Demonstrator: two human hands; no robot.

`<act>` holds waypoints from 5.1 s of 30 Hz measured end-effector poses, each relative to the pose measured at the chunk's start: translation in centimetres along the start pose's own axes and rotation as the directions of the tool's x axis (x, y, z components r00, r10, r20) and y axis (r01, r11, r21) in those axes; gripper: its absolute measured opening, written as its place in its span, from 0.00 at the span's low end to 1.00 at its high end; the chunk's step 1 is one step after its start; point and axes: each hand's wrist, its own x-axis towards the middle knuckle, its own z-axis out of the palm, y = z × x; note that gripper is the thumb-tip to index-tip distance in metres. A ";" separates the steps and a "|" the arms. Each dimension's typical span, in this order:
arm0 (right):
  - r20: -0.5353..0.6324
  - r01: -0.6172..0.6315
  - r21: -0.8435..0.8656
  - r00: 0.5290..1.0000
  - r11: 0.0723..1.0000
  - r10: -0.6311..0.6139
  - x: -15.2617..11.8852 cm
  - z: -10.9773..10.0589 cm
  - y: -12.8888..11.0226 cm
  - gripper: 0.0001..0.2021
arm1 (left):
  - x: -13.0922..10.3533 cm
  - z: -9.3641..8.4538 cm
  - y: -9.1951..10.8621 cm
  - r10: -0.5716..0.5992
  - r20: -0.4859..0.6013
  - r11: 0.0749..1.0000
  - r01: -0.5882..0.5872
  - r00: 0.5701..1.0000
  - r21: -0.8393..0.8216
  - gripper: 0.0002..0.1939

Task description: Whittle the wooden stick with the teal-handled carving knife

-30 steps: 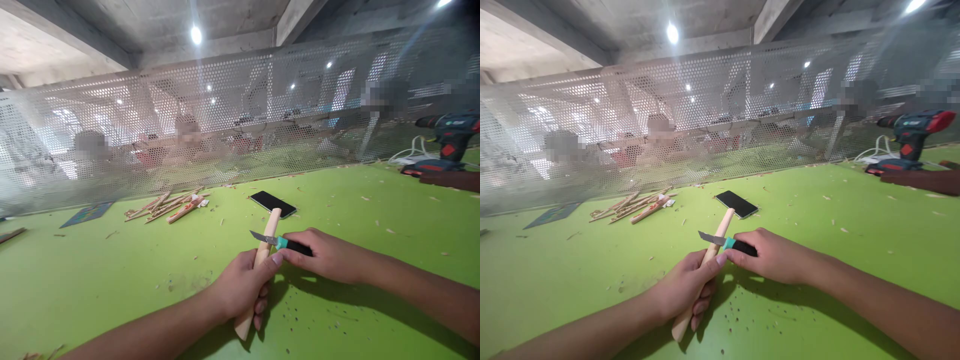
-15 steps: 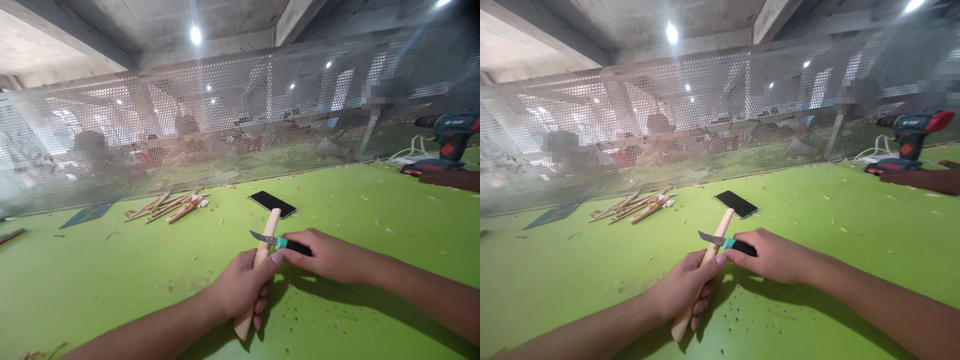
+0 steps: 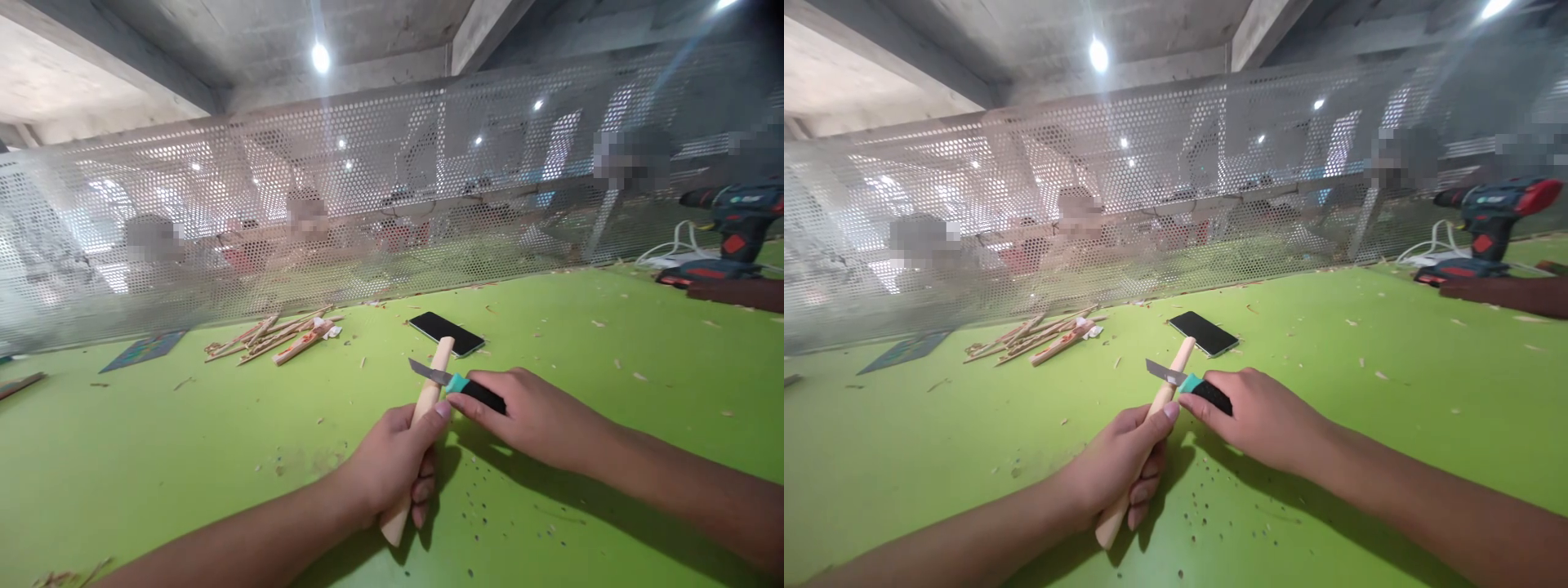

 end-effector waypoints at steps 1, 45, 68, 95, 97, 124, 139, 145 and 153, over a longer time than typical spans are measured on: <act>0.013 0.003 0.011 1.000 1.000 -0.003 0.0 0.0 0.1 0.25 | 0.0 0.0 0.0 -0.006 -0.006 1.000 0.006 1.000 -0.021 0.28; 0.010 0.225 -0.108 0.974 0.969 -0.225 -0.6 1.1 0.1 0.21 | -0.6 -0.5 0.3 -0.016 -0.060 0.999 0.019 0.998 0.050 0.24; 0.111 0.331 -0.001 0.938 0.944 -0.329 -0.1 0.1 1.0 0.26 | -0.4 -0.9 0.6 0.077 0.258 0.996 -0.088 0.963 0.029 0.28; -0.319 -0.084 0.113 0.941 0.990 0.116 1.6 -2.4 3.7 0.31 | -0.6 0.2 0.4 -0.031 -0.025 0.997 0.033 0.999 0.064 0.24; -0.301 -0.036 0.188 0.949 0.982 0.092 1.5 -2.6 3.4 0.30 | -0.7 0.3 0.4 -0.036 -0.024 0.997 0.037 0.999 0.066 0.23; 0.029 0.234 -0.177 0.972 0.956 -0.232 0.7 0.2 2.1 0.25 | 0.0 0.2 -0.6 0.079 -0.089 0.993 -0.070 0.993 0.098 0.29; 0.053 0.185 -0.107 0.982 0.977 -0.181 0.6 -0.6 2.0 0.27 | 0.6 0.3 -1.8 0.113 -0.060 0.991 -0.107 0.992 0.085 0.31; 0.078 0.240 -0.140 0.970 0.961 -0.231 0.4 -0.2 1.7 0.26 | 0.4 -0.1 -1.8 0.096 -0.011 0.993 -0.095 0.995 0.075 0.32; 0.187 0.234 -0.116 0.960 0.965 -0.210 0.0 -0.2 1.6 0.28 | 0.2 -0.8 -1.7 0.066 0.085 0.996 -0.071 0.994 0.048 0.30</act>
